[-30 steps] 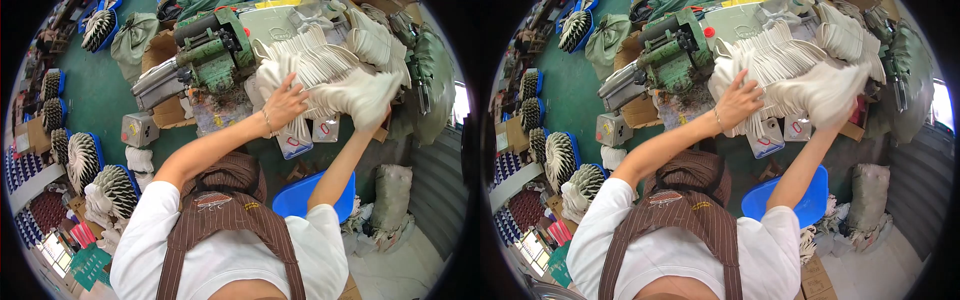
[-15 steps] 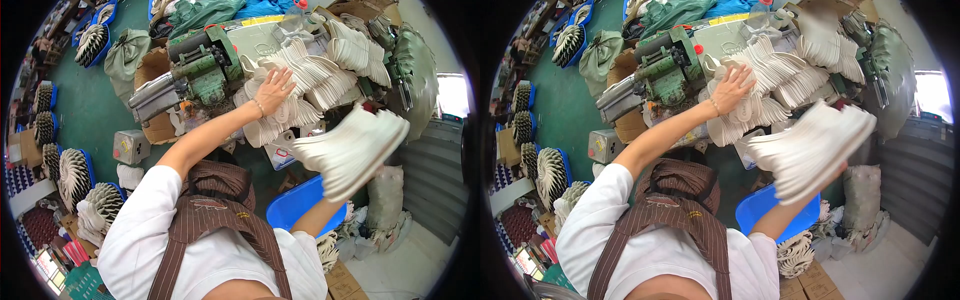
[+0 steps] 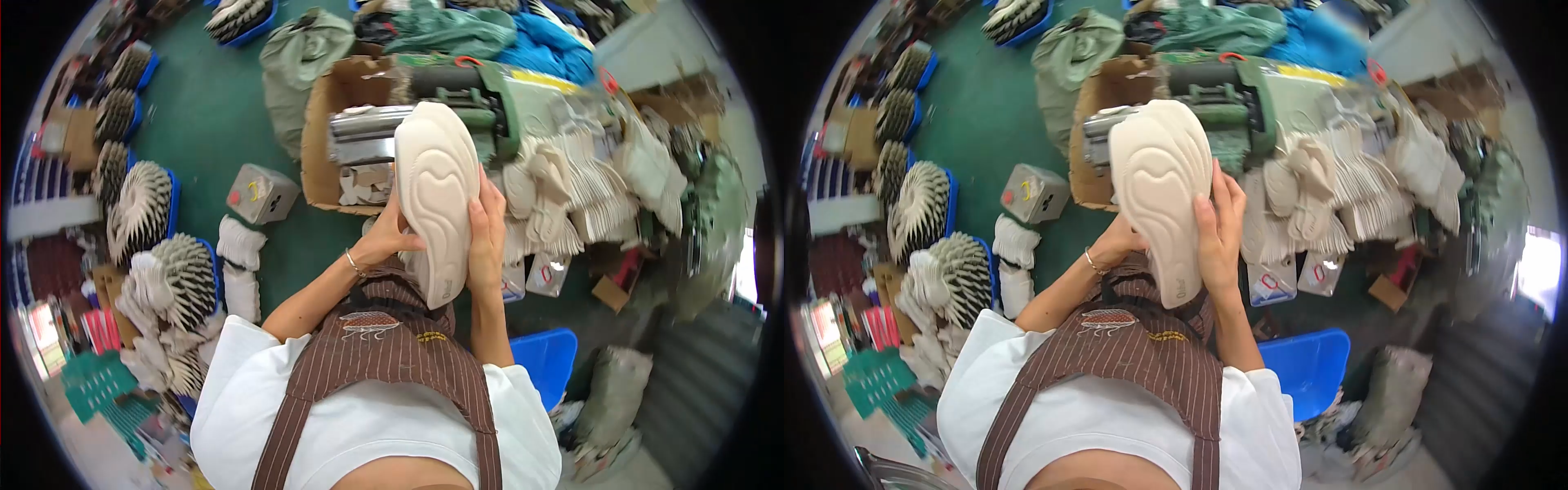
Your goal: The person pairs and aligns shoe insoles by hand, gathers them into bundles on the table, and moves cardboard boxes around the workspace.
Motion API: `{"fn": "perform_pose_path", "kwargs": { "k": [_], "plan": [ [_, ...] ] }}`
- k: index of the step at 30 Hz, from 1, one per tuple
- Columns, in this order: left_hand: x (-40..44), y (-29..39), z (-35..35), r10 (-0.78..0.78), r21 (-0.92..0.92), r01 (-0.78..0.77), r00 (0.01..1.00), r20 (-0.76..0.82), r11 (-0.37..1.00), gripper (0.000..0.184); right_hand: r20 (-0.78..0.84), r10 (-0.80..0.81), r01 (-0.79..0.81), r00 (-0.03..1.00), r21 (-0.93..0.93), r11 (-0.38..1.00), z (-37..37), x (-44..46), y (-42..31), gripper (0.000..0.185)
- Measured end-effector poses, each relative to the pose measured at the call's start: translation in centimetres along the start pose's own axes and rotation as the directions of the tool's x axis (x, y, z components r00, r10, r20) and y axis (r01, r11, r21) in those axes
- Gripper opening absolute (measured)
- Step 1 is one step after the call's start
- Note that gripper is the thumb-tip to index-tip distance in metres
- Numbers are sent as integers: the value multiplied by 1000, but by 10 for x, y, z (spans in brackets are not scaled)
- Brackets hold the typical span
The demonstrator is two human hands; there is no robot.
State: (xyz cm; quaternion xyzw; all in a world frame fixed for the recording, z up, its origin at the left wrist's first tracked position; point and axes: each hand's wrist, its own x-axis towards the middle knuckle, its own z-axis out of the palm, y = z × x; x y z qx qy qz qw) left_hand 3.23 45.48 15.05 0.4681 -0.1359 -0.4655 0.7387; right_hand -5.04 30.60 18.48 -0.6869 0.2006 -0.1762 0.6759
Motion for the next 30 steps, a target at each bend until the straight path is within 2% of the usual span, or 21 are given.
{"fn": "perform_pose_path", "kwargs": {
  "k": [2, 3, 6, 8, 10, 11, 12, 14, 15, 17, 18, 19, 20, 21, 22, 23, 24, 25, 26, 28, 30],
  "plan": [
    [-10, -6, -17, 37, -40, -41, 995, -94, 998, 120, 116, 16, 4, 993, -172, 985, 19, -3, -9, 59],
    [-14, -8, -25, 60, -31, -66, 983, -173, 997, 117, 167, -104, 136, 980, -198, 971, 28, -3, -5, 52],
    [-23, -8, -38, 121, 9, -124, 947, -299, 992, 112, 173, -27, 73, 985, -269, 960, 62, -6, -29, 44],
    [-26, -9, -42, 268, 107, -246, 858, -439, 963, 114, 145, 11, 21, 989, -215, 976, 75, -3, -14, 44],
    [-31, -15, -55, 282, 92, -271, 846, -453, 958, 115, 134, -53, 72, 990, -138, 988, 81, -1, -4, 44],
    [-32, -17, -59, 336, 159, -297, 813, -476, 942, 114, 141, 28, -21, 990, -46, 999, 85, -3, -3, 42],
    [-32, -18, -63, 391, 228, -318, 778, -491, 920, 113, 151, 29, -21, 988, -51, 998, 89, -4, -3, 42],
    [-34, -18, -69, 395, 228, -323, 769, -504, 919, 113, 119, 93, -105, 989, 97, 990, 94, -6, -1, 45],
    [-35, -19, -71, 398, 230, -325, 763, -509, 917, 112, 119, 97, -108, 988, 90, 990, 95, -6, 3, 45],
    [-36, -13, -72, 377, 204, -317, 768, -517, 926, 110, 54, 142, -151, 988, 240, 959, 93, -4, 13, 46],
    [-36, -11, -72, 359, 185, -308, 773, -523, 933, 109, 47, 144, -151, 988, 235, 960, 94, -4, 18, 46],
    [-35, -11, -73, 355, 179, -307, 778, -518, 935, 109, 33, 173, -174, 984, 334, 926, 95, -5, 23, 42],
    [-34, -12, -74, 394, 204, -339, 749, -532, 919, 105, 21, 203, -192, 979, 432, 881, 96, -5, 28, 39],
    [-34, -12, -76, 432, 229, -368, 718, -546, 901, 102, 12, 205, -190, 979, 430, 883, 96, -6, 33, 39],
    [-35, -15, -80, 426, 225, -364, 725, -542, 904, 102, 20, 231, -209, 973, 508, 836, 95, -7, 38, 39],
    [-36, -18, -87, 480, 306, -370, 669, -567, 877, 98, 32, 256, -226, 966, 582, 781, 95, -8, 45, 38],
    [-39, -19, -93, 534, 386, -370, 610, -585, 845, 94, 25, 260, -225, 965, 583, 780, 93, -10, 53, 38],
    [-43, -14, -97, 493, 312, -385, 606, -625, 868, 84, -15, 254, -199, 967, 574, 794, 91, -13, 63, 38],
    [-48, -13, -106, 488, 311, -379, 612, -623, 871, 84, -55, 248, -174, 967, 565, 807, 89, -17, 75, 37],
    [-58, -9, -127, 489, 357, -338, 522, -699, 871, 74, -114, 247, -156, 962, 511, 845, 93, -30, 108, 35],
    [-68, -3, -141, 478, 351, -328, 523, -706, 877, 70, -166, 243, -145, 956, 456, 878, 96, -33, 138, 34]
  ]
}}
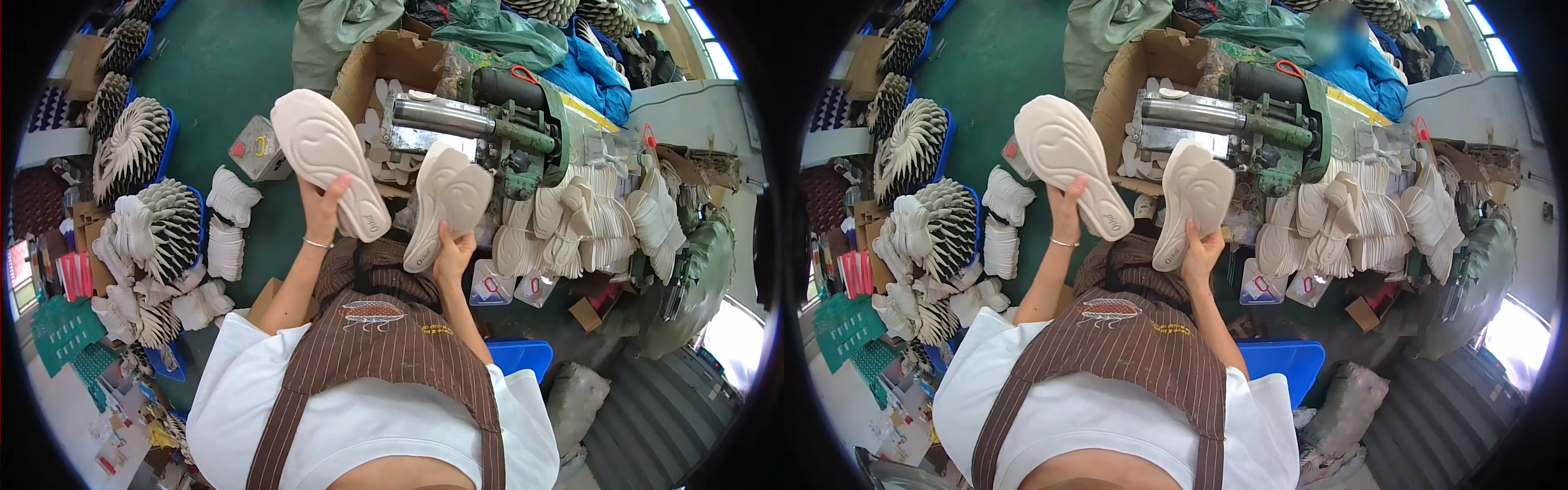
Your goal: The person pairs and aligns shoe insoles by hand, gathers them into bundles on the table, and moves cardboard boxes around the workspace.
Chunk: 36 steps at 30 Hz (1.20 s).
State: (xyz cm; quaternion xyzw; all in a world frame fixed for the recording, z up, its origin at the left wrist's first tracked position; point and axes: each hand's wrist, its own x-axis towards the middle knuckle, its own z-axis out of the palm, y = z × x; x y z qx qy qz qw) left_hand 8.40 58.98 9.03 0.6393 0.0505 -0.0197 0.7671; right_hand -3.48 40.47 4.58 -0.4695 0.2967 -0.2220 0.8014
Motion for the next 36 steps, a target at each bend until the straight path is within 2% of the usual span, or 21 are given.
{"fn": "perform_pose_path", "kwargs": {
  "k": [2, 6, 8, 9, 11, 12, 14, 16, 17, 18, 20, 21, 22, 24, 25, 28, 30, 31, 32, 34, 36],
  "plan": [
    [4, 2, -12, -18, 9, 18, 1000, -6, 1000, 66, -6, 7, -8, 1000, -156, 988, 5, 21, 18, 28],
    [4, 2, -28, -145, -105, 151, 987, 65, 983, 64, 40, -15, 22, 999, -198, 980, 37, 62, -7, 25],
    [3, -1, -32, -288, -275, 313, 949, 128, 909, 65, 31, -157, 160, 987, -262, 952, 47, 50, -22, 23],
    [3, 1, -30, -282, -279, 308, 951, 131, 910, 65, -9, -234, 212, 972, -389, 897, 44, 35, -23, 24],
    [-2, 9, -25, -345, -434, 402, 915, 207, 806, 68, 15, -264, 247, 964, -414, 876, 38, 21, -6, 24],
    [-3, 7, -29, -353, -431, 406, 914, 202, 805, 68, 27, -287, 269, 958, -442, 856, 33, 14, 5, 25],
    [-5, 3, -31, -369, -528, 464, 886, 280, 711, 72, 29, -225, 211, 974, -479, 852, 29, 37, 10, 26],
    [-8, 3, -29, -391, -518, 463, 886, 248, 719, 76, 110, -86, 126, 990, -426, 896, 42, 64, -4, 25],
    [-9, -1, -32, -379, -529, 451, 892, 245, 719, 76, 138, -48, 81, 989, -245, 966, 57, 68, -18, 25],
    [-9, -4, -33, -366, -542, 439, 898, 244, 717, 77, 138, -49, 82, 989, -244, 966, 57, 63, -18, 25],
    [-9, -4, -28, -372, -556, 428, 902, 218, 712, 79, 181, 15, 57, 983, -387, 920, 48, 46, -16, 27],
    [-11, -4, -28, -345, -575, 428, 904, 253, 697, 77, 203, 139, -83, 969, -263, 961, 37, 36, 2, 28],
    [-14, -4, -30, -323, -591, 431, 902, 285, 682, 76, 152, 256, -235, 955, -141, 962, 51, 20, -9, 27],
    [-21, -4, -34, -360, -554, 461, 888, 287, 694, 78, 77, 316, -291, 945, -235, 927, 40, 35, 5, 24],
    [-20, -3, -33, -379, -518, 484, 875, 302, 705, 81, 107, 240, -212, 965, -217, 953, 44, 51, 5, 24],
    [-22, 3, -25, -394, -463, 518, 853, 342, 719, 83, 200, 246, -194, 948, -249, 949, 72, 79, -14, 29],
    [-23, 2, -20, -366, -457, 537, 834, 413, 709, 82, 253, 352, -311, 901, -189, 932, 87, 59, -22, 33],
    [-26, 0, -18, -391, -487, 564, 821, 415, 667, 81, 340, 458, -313, 822, -402, 860, 86, 43, -26, 35],
    [-26, -1, -16, -383, -490, 567, 818, 429, 662, 78, 447, 421, -217, 789, -438, 873, 89, 22, -32, 37],
    [-25, 0, -25, -453, -406, 642, 757, 471, 650, 77, 431, 273, -180, 860, -244, 953, 89, 8, -33, 38],
    [-24, -6, -24, -385, -422, 588, 792, 474, 690, 76, 428, 262, -154, 865, -270, 950, 84, 12, -36, 38]
  ]
}}
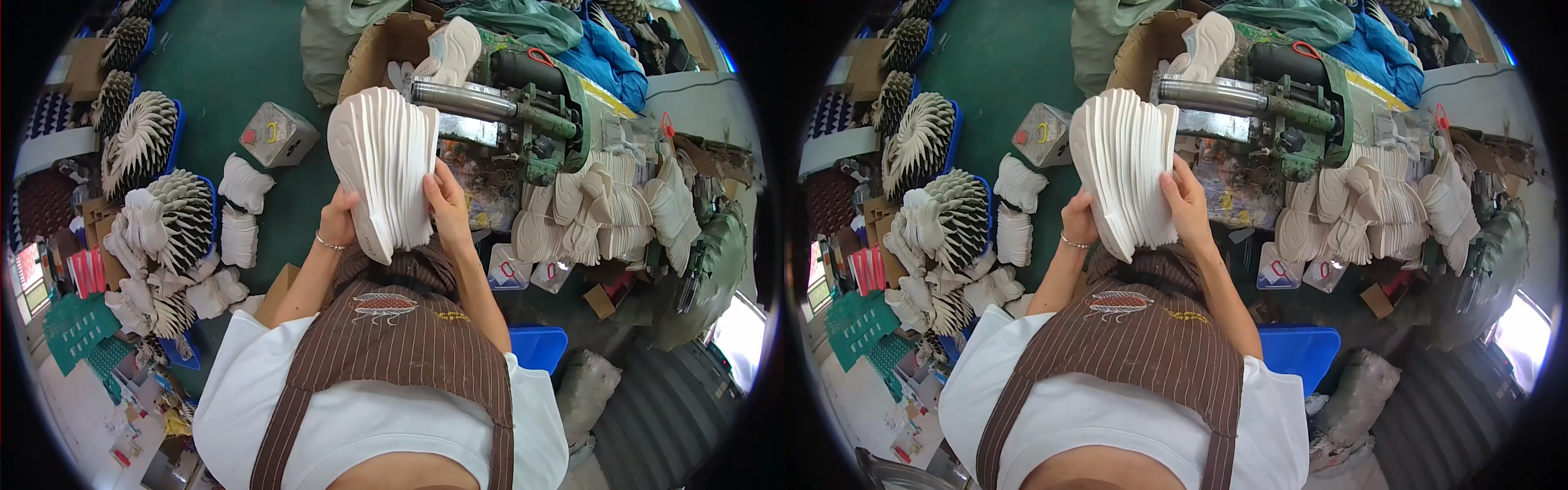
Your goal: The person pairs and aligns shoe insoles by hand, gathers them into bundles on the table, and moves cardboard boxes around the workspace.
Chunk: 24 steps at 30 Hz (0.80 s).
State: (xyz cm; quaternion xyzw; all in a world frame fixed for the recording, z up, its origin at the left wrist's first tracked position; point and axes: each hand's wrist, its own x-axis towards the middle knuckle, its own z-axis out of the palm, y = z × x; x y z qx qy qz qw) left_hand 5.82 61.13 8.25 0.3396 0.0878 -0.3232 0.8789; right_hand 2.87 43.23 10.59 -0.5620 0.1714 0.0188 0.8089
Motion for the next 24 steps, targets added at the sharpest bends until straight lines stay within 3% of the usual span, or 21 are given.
{"fn": "perform_pose_path", "kwargs": {
  "k": [2, 4, 9, 11, 14, 15, 16, 17, 18, 20, 21, 23, 24],
  "plan": [
    [2, -5, 5, 57, 9, -57, 998, 39, 998, 76, -15, -4, 3, 1000, -43, 999, -7, -4, -3, 37],
    [8, -6, 12, 37, 192, -46, 998, 48, 980, 77, -13, 67, -67, 998, -32, 997, -10, -3, -9, 39],
    [11, -20, 9, 58, 108, -55, 998, -27, 993, 74, 74, 199, -210, 977, 211, 955, -34, -5, 0, 38],
    [8, -24, 6, -59, -115, 50, 995, -77, 992, 73, 90, 229, -245, 969, 254, 936, -40, -7, 7, 36],
    [7, -28, 8, -50, -118, 41, 996, -80, 992, 72, -36, 276, -237, 960, 417, 878, -42, -7, 29, 25],
    [7, -30, 12, -48, -117, 38, 996, -79, 992, 72, -259, 165, -105, 952, 232, 967, -43, -7, 49, 22],
    [7, -32, 20, 29, -5, -30, 992, -122, 1000, 72, -443, 10, -5, 896, 13, 1000, -38, -6, 55, 20],
    [8, -33, 25, 112, 110, -95, 981, -156, 989, 71, -537, -121, 122, 835, -33, 992, -34, 3, 60, 18],
    [10, -34, 26, 118, 111, -101, 981, -157, 989, 71, -532, -122, 124, 838, -32, 992, -43, 19, 59, 18],
    [9, -37, 24, 138, 140, -112, 971, -197, 984, 72, -534, -153, 9, 832, -263, 965, -66, 43, 58, 18],
    [8, -37, 25, 122, 126, -96, 968, -220, 987, 73, -535, -147, 2, 832, -263, 965, -68, 43, 58, 18],
    [10, -40, 22, 167, 179, -130, 964, -208, 975, 73, -309, -45, 18, 950, -90, 996, -56, 51, 26, 22],
    [14, -39, 21, 212, 230, -166, 958, -193, 959, 72, -191, 52, -64, 980, -59, 996, -42, 35, 12, 25]
  ]
}}
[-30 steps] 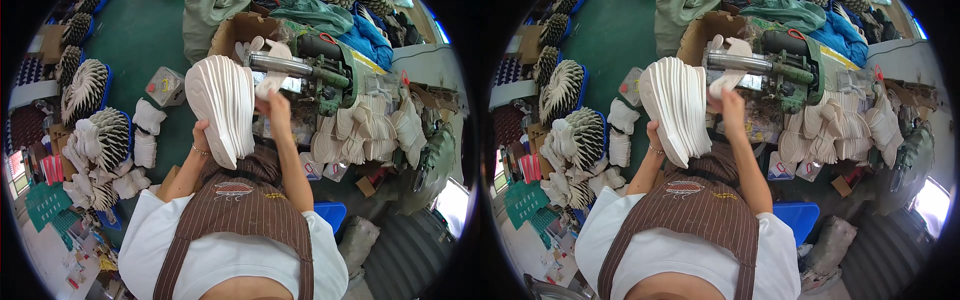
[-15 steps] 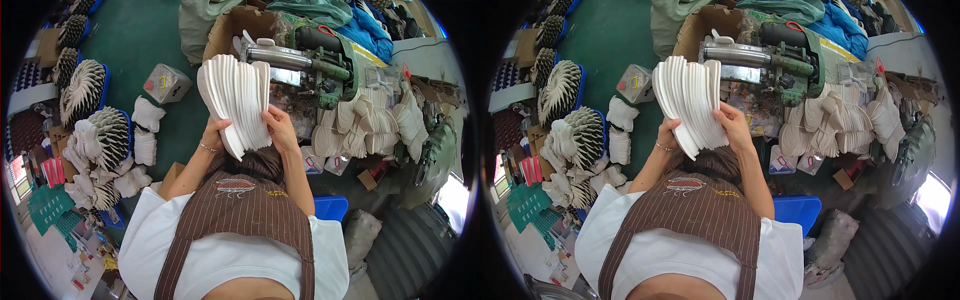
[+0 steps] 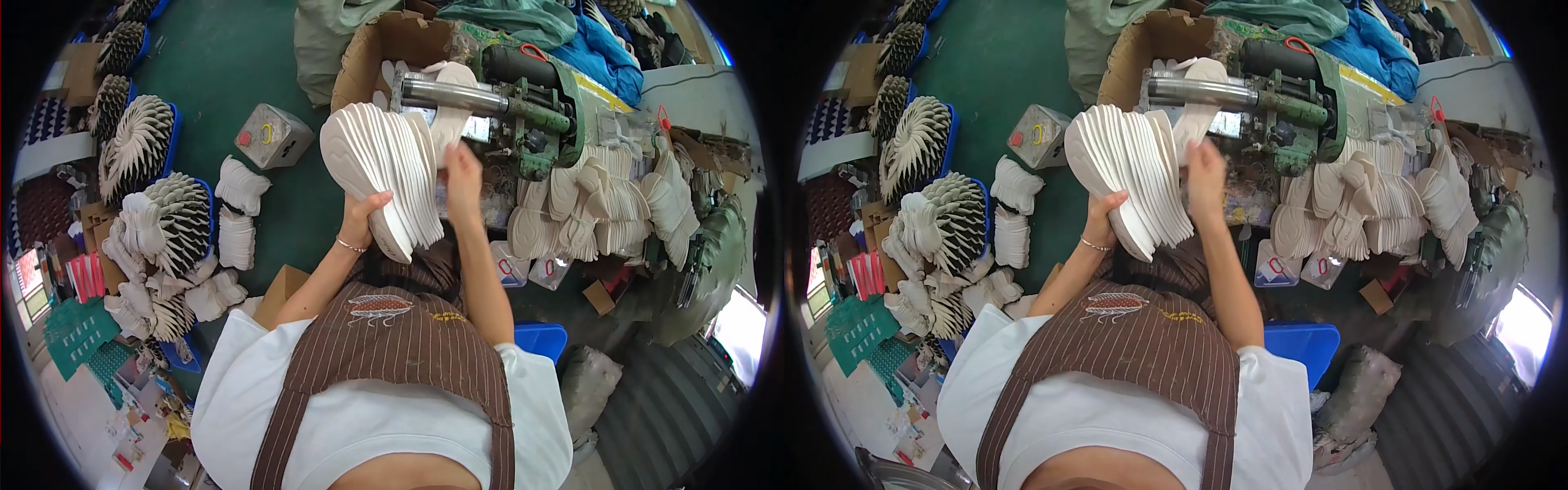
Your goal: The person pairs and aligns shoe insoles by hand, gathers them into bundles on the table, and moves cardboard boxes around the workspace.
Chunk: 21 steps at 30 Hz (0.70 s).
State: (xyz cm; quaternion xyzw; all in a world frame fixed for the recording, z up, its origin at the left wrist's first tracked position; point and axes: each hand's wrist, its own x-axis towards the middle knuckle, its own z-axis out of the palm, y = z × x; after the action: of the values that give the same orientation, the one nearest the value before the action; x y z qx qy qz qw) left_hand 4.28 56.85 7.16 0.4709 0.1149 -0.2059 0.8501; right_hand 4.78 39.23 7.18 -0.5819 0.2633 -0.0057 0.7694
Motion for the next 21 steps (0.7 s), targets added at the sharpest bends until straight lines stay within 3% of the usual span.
{"fn": "perform_pose_path", "kwargs": {
  "k": [3, 6, 8, 9, 12, 14, 15, 16, 17, 18, 20, 21],
  "plan": [
    [0, 1, -4, -63, -54, 64, 998, 18, 996, 70, 59, 86, -90, 995, 79, 993, 2, -25, 38, 26],
    [-5, 2, -2, -146, -141, 144, 989, 2, 979, 69, -263, 76, -19, 962, 211, 977, -3, -18, 32, 28],
    [-3, 0, 0, -170, -192, 164, 985, -14, 968, 68, -275, -135, 108, 952, -109, 988, -24, 18, 30, 27],
    [0, -2, -2, -199, -198, 194, 980, -7, 961, 67, -275, -134, 106, 952, -114, 988, -28, 19, 30, 27],
    [5, -3, -1, -195, -229, 186, 981, -13, 955, 66, 3, -60, 60, 998, -54, 997, -8, 3, 4, 27],
    [8, -3, -2, -165, -256, 150, 986, -38, 955, 66, 37, -39, 42, 999, -96, 995, 5, -31, 19, 27],
    [10, -2, -4, -234, -288, 220, 972, -14, 932, 67, 47, -31, 35, 998, -97, 995, 6, -31, 20, 27],
    [8, -2, -6, -304, -317, 292, 953, 12, 902, 67, -25, 7, -8, 1000, -48, 999, 5, -33, 18, 27],
    [6, -5, -4, -277, -332, 254, 961, -24, 909, 64, -99, 45, -45, 994, 5, 999, 2, -35, 17, 27],
    [6, -6, -1, -277, -329, 254, 961, -22, 910, 64, -198, 1, 12, 980, 65, 998, -8, -20, 30, 26],
    [5, -8, 7, -155, -300, 140, 988, -27, 944, 61, -268, -152, 86, 951, -245, 966, -24, 11, 26, 26],
    [7, -14, 3, -172, -327, 160, 985, -7, 932, 59, -269, -153, 85, 951, -249, 965, -25, 10, 24, 26]
  ]
}}
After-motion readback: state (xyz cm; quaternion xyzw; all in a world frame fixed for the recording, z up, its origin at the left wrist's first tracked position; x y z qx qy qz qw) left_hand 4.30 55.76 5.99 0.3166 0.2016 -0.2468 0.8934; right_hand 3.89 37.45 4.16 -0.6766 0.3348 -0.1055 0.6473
